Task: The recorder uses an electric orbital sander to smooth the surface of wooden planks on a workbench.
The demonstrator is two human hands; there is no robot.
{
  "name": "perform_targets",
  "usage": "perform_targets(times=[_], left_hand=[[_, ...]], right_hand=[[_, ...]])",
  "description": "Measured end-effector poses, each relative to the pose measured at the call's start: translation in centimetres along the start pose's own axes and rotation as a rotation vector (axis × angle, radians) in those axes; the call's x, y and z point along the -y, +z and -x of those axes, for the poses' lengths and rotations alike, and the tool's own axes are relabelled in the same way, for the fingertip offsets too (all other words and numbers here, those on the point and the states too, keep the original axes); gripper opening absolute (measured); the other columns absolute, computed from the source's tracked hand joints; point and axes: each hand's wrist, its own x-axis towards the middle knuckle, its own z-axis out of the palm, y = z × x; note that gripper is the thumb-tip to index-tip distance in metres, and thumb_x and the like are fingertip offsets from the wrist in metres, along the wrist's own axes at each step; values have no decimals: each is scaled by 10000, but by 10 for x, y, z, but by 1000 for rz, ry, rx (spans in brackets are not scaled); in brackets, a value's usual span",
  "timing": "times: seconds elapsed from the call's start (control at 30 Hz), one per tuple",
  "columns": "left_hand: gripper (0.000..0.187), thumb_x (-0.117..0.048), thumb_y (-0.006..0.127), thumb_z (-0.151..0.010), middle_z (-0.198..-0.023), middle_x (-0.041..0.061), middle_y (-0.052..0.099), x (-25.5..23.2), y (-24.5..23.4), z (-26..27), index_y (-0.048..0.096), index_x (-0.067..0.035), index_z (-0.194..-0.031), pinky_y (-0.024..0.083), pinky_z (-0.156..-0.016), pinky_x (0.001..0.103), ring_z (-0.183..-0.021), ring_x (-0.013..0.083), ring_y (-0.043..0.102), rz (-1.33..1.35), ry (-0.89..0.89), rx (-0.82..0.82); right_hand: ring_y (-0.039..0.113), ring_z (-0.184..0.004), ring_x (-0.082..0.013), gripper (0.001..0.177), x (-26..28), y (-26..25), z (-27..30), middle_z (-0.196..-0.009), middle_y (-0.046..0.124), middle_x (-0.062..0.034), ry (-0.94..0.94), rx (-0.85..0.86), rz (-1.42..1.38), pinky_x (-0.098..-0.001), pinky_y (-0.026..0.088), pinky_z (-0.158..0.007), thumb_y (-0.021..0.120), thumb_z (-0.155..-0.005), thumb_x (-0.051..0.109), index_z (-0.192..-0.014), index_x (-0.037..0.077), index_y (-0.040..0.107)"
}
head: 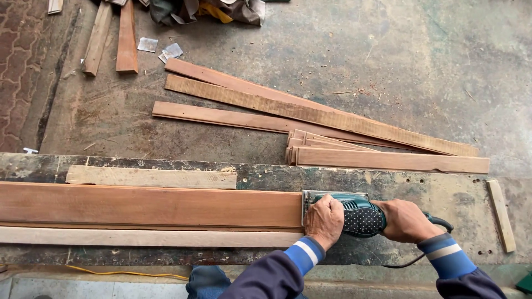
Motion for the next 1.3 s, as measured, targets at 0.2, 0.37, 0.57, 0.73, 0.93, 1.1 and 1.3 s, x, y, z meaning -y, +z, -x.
perform_targets(times=[0.2, 0.37, 0.57, 0.73, 0.93, 1.1, 1.3], left_hand=[[394, -351, 495, -996, -755, 203, 691, -13, -30, 12, 645, -77, -757, 528, -667, 529, -733, 429, 681, -117, 67, -116], [407, -359, 518, -1010, -737, 219, 681, -8, -62, 22, 669, -77, -758, 537, -660, 521, -718, 434, 681, -105, 90, -199], [434, -332, 488, -1029, -721, 210, 674, 4, -93, 34, 654, -58, -735, 536, -643, 499, -671, 393, 684, -43, 100, -178], [410, -310, 489, -1032, -729, 215, 672, 18, -114, 37, 643, -56, -750, 537, -645, 495, -684, 395, 682, -13, 127, -178], [414, -304, 492, -1028, -739, 210, 682, 36, -141, 37, 638, -54, -731, 542, -635, 490, -688, 395, 683, -28, 171, -244], [436, -305, 476, -1032, -708, 208, 668, 46, -169, 37, 631, -54, -711, 549, -643, 475, -661, 377, 690, -22, 118, -249], [419, -296, 456, -1021, -672, 191, 657, 60, -202, 32, 616, -66, -709, 545, -607, 474, -635, 355, 680, -61, 94, -242]], right_hand=[[735, -849, -367, 452, 16, 7, 1, -872, 778, -137, -65, -3, -7, -472, 594, -766, 747, -680, 191, -1129, 239, 718], [736, -901, -373, 564, 38, 22, -5, -909, 765, -159, 18, 61, 76, -472, 599, -840, 742, -687, 185, -1238, 291, 685], [754, -971, -339, 476, 52, 46, -19, -939, 806, -123, 53, 111, 121, -472, 604, -868, 761, -701, 226, -1165, 280, 669], [766, -1041, -312, 604, 79, 49, -29, -1018, 807, -117, 177, 137, 105, -432, 616, -937, 798, -712, 274, -1289, 345, 636], [778, -1031, -291, 670, 104, 59, -42, -1046, 809, -92, 144, 89, 135, -413, 627, -933, 830, -690, 301, -1327, 330, 622], [796, -996, -285, 659, 143, 56, -45, -1031, 804, -109, 97, 47, 116, -407, 633, -920, 822, -690, 299, -1320, 329, 631], [818, -953, -285, 503, 173, 64, -60, -996, 821, -121, 78, 56, 108, -397, 642, -913, 787, -733, 313, -1225, 253, 704]])
